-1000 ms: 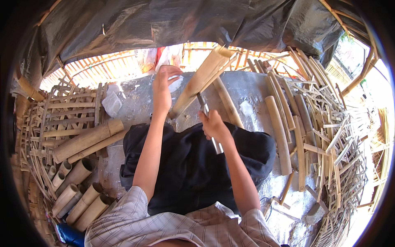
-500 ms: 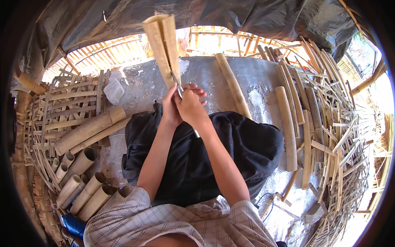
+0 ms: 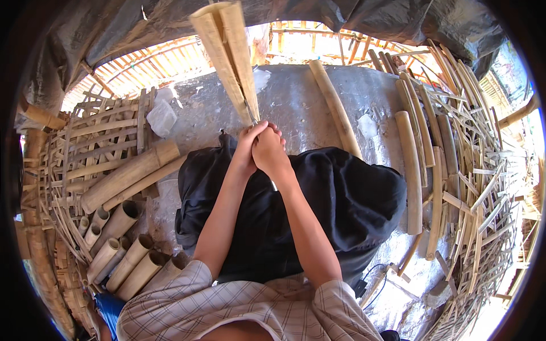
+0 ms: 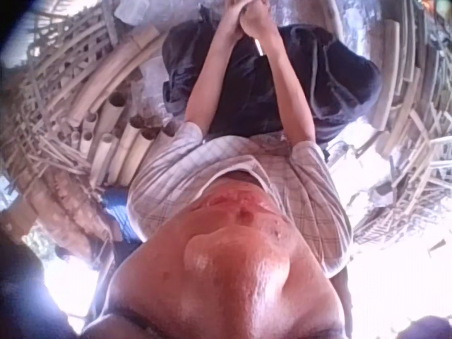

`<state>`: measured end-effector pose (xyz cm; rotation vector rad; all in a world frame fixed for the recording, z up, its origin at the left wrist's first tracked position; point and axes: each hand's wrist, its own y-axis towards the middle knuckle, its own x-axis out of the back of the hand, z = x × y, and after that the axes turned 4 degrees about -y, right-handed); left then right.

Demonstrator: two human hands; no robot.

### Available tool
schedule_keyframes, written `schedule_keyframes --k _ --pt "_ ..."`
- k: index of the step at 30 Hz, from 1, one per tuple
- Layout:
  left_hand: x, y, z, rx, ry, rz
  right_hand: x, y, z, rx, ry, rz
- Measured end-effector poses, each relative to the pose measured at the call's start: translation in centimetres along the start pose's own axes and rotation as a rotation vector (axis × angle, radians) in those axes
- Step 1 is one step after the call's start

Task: The person uses a knife to shave and shape bamboo stalks while sitting among piles of bamboo materials.

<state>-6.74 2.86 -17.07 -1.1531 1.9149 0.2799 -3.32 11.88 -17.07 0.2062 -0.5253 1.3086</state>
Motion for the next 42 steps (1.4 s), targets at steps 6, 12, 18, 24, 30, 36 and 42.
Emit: schedule_keyframes --k 6,12,18,24,30,36,42 --pt "-1.0 0.5 0.6 0.063 0.051 -0.029 1.2 -1.0 0.9 -0.055 0.090 0.010" --pt "1.3 1.2 3.2 0.108 0.101 -0.069 -0.2 -0.3 -3.2 -0.136 0.087 0.064" --pt "1.8 1.9 3.4 0.136 0.147 -0.101 0.1 -0.2 -2.6 -0.109 0.117 0.052" --pt "3.0 2.1 3.7 0.126 0.191 -0.167 -1.7 0.6 -4.2 -0.107 0.126 0.046" --pt "3.8 2.4 4.5 0.123 0.199 -0.221 -2.9 0.8 -5.9 -0.112 0.134 0.039" --pt "3.6 2.3 4.1 0.146 0.189 -0.281 -3.3 1.4 -6.5 -0.124 0.137 0.061" --pt "4.3 2.8 4.2 0.206 0.158 -0.272 -3.8 1.8 -6.8 -0.130 0.139 0.079"
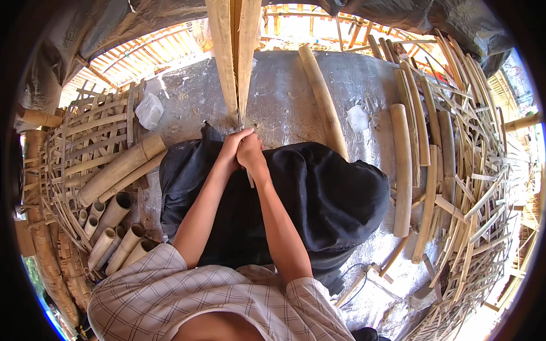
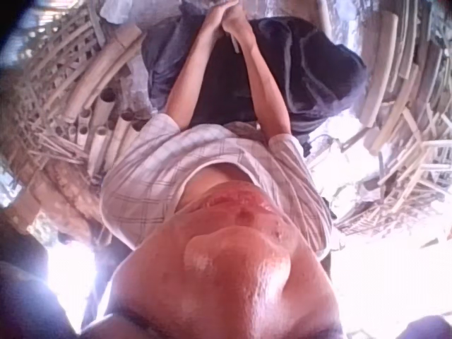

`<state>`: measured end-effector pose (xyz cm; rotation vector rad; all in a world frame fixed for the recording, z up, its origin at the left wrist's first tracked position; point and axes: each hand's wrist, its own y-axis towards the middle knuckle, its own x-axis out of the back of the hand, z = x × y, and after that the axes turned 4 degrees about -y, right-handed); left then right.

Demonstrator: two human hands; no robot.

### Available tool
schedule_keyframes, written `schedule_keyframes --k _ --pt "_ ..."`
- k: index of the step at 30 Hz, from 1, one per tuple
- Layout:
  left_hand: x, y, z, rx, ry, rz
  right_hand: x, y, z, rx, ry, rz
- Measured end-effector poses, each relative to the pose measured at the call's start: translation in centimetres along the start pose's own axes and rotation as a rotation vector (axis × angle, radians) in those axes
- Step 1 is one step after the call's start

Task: The person uses a knife to shave and shape bamboo stalks while sitting among piles of bamboo materials.

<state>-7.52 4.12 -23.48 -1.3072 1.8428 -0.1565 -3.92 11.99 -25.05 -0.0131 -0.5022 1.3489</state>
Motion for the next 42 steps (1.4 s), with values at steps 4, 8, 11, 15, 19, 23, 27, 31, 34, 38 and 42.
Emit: schedule_keyframes --k 4,8,11,15,19,23,27,31,34,38,42 --pt "0.7 0.4 0.7 0.060 0.023 -0.031 -0.3 -0.2 -0.5 -0.016 -0.005 0.014" --pt "4.7 2.4 0.9 0.102 0.073 -0.060 -1.3 0.2 0.8 0.001 0.002 0.040" --pt "2.5 2.0 0.4 0.149 0.067 0.017 -0.9 1.3 0.2 0.018 0.038 -0.022" --pt "1.8 3.6 1.3 0.060 0.103 0.085 -0.7 4.1 -3.0 0.060 0.002 -0.163" --pt "5.0 1.4 1.0 0.009 0.161 -0.030 -2.3 -0.5 -1.2 0.158 0.182 0.005" --pt "3.4 0.9 1.9 -0.005 0.073 -0.010 -1.3 -1.8 -3.4 0.299 0.216 0.002" --pt "5.6 2.7 2.4 -0.054 0.241 0.046 -2.5 -1.6 -3.4 0.304 0.097 -0.059" --pt "3.5 1.0 2.1 -0.011 0.298 0.031 -1.6 -2.4 -3.2 0.233 0.039 -0.115" --pt "0.6 -0.2 1.4 -0.076 0.271 0.081 -0.8 -1.8 -4.0 0.370 -0.026 -0.212" --pt "-1.1 -1.1 -1.0 -0.149 0.252 0.123 1.1 -3.8 1.4 0.261 0.027 -0.144" --pt "-5.5 0.1 -1.8 -0.149 0.307 0.124 3.5 -1.5 0.3 0.405 -0.033 -0.308"
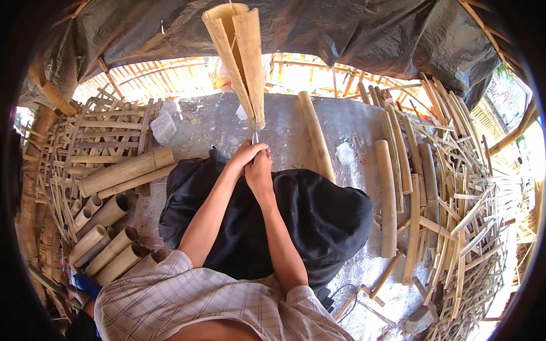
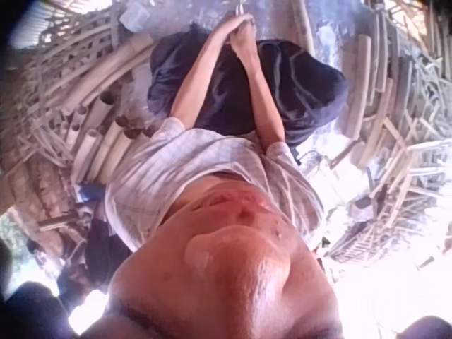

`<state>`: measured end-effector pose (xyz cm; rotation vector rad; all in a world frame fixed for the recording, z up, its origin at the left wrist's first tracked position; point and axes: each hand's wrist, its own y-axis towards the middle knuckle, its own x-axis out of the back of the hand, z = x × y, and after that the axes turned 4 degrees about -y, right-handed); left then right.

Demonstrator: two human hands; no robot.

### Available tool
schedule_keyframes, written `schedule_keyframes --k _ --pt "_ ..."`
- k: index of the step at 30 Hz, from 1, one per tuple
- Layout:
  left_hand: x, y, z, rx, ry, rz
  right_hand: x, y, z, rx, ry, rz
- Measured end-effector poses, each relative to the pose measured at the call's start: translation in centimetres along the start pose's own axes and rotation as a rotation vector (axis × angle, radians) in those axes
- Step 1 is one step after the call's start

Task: The person uses a knife to shave and shape bamboo stalks while sitting among piles of bamboo materials.

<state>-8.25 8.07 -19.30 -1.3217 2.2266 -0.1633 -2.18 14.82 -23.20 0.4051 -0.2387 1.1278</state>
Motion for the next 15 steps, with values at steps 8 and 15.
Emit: schedule_keyframes --k 8,15 --pt "10.4 10.4 7.8 0.050 0.530 -0.127 -5.9 0.3 -4.8 -0.033 -0.007 0.009" --pt "6.5 6.5 6.4 0.081 0.342 -0.133 -3.6 -0.3 -3.9 -0.086 -0.118 0.006"
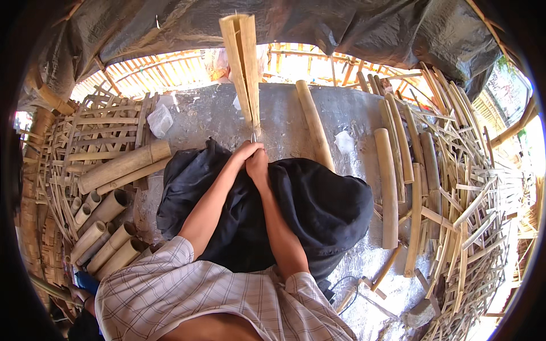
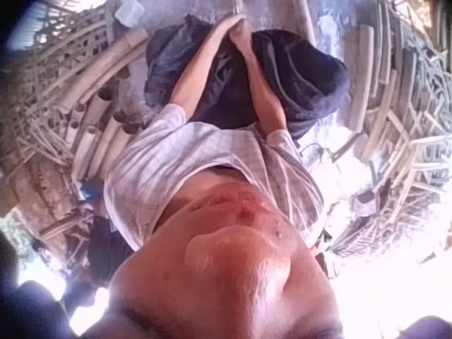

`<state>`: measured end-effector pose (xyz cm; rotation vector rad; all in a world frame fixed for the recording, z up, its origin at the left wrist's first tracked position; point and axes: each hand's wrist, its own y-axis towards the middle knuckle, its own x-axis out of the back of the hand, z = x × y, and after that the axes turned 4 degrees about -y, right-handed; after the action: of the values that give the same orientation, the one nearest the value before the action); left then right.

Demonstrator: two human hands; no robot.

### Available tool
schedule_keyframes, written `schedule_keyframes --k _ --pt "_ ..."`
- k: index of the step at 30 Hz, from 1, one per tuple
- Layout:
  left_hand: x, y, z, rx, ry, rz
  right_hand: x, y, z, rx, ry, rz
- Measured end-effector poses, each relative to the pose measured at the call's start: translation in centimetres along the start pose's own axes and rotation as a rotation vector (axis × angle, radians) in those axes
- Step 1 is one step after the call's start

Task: The person uses a knife to shave and shape bamboo stalks while sitting among piles of bamboo materials.

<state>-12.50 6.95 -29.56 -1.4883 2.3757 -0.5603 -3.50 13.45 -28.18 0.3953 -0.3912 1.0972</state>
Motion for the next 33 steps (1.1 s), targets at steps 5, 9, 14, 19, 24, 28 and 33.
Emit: schedule_keyframes --k 5,9,14,19,24,28,33 --pt "-1.3 -4.1 -6.0 -0.130 -0.046 -0.009 4.1 0.4 5.6 0.008 0.124 0.023" --pt "-2.9 -4.7 -8.0 -0.101 -0.156 0.064 4.4 1.1 4.8 0.095 0.132 -0.036" --pt "1.1 3.5 3.2 0.068 0.182 0.050 -1.6 1.0 -2.8 -0.022 0.048 0.083" --pt "1.7 4.0 3.5 0.152 0.191 0.050 -3.0 0.1 -3.4 0.003 0.053 0.039" --pt "-0.7 1.3 1.1 0.059 0.116 0.002 -1.3 1.4 -3.6 -0.020 0.000 0.053" --pt "0.1 -1.7 -1.9 -0.082 0.055 -0.060 1.3 0.7 2.2 -0.151 0.150 0.165" --pt "-1.8 -2.7 -5.5 -0.250 -0.015 -0.046 3.5 1.5 3.5 0.127 0.092 -0.042"
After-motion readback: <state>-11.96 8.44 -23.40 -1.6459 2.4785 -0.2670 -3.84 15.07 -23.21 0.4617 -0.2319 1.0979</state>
